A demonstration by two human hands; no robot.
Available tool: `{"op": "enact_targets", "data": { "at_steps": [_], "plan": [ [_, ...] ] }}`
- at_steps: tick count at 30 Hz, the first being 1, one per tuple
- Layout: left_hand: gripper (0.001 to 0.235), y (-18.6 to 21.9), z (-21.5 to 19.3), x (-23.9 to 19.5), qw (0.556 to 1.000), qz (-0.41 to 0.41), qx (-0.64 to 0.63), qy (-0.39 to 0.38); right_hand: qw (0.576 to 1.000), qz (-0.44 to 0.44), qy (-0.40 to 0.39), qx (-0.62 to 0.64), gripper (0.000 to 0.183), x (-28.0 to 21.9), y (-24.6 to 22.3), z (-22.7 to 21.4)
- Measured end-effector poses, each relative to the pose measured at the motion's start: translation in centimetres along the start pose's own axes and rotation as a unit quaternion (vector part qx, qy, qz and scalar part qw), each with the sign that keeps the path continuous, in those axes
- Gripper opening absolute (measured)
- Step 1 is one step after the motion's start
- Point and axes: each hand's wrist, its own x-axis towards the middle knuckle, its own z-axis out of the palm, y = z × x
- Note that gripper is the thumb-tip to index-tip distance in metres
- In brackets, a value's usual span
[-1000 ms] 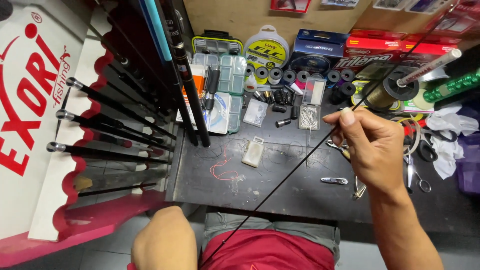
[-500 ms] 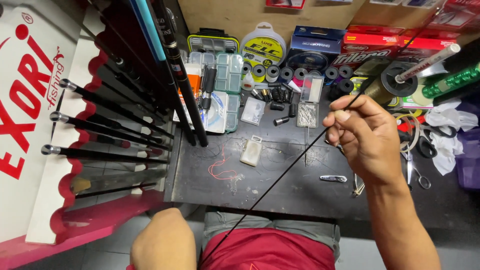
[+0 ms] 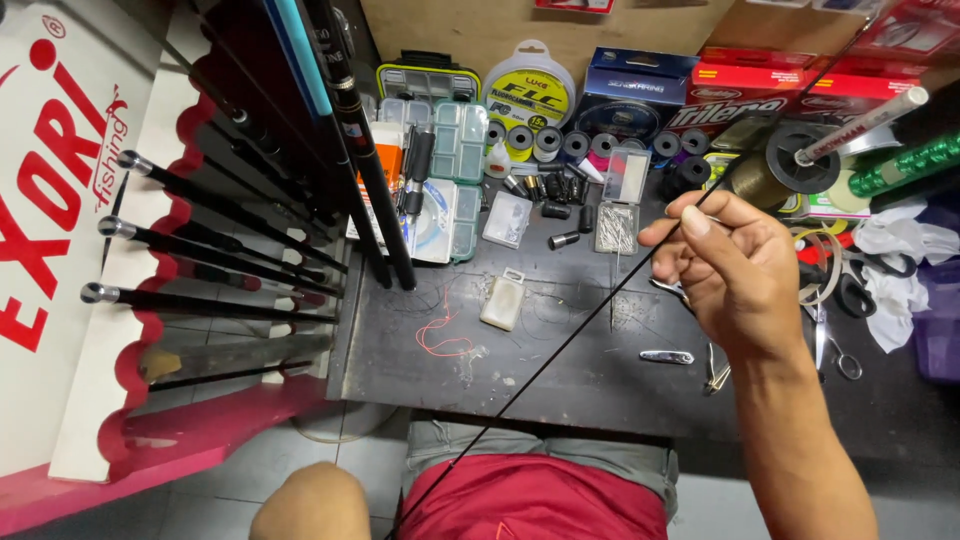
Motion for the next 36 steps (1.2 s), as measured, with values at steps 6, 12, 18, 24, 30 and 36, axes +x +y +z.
{"op": "enact_targets", "data": {
  "at_steps": [6, 12, 18, 24, 30, 36],
  "plan": [
    [0.008, -14.2, -0.9, -8.0, 1.0, -0.016, 0.017, 0.001, 1.0, -0.009, 0.002, -0.003, 0.011, 0.2, 0.0, -0.1],
    [0.016, -22.1, -1.1, -17.0, 0.962, -0.239, 0.091, -0.1, 0.999, -0.03, -0.007, -0.014, 0.011, 0.5, 0.3, -0.4],
    [0.035, -25.2, -0.5, -21.1, 0.893, -0.359, 0.114, -0.246, 0.994, -0.054, 0.008, -0.09, 0.008, 0.7, 0.1, -0.6],
    [0.043, -26.6, -0.1, -22.7, 0.869, -0.404, 0.105, -0.266, 0.981, -0.074, 0.01, -0.179, 0.01, 0.8, -0.6, -0.4],
    [0.029, -26.9, 0.2, -22.9, 0.901, -0.371, 0.081, -0.21, 0.986, -0.067, 0.016, -0.149, 0.009, 1.1, -1.1, -0.6],
    [0.025, -26.1, 0.5, -22.0, 0.904, -0.399, 0.027, -0.154, 0.983, -0.096, 0.037, -0.152, 0.009, 2.1, -2.0, -1.0]
  ]
}}
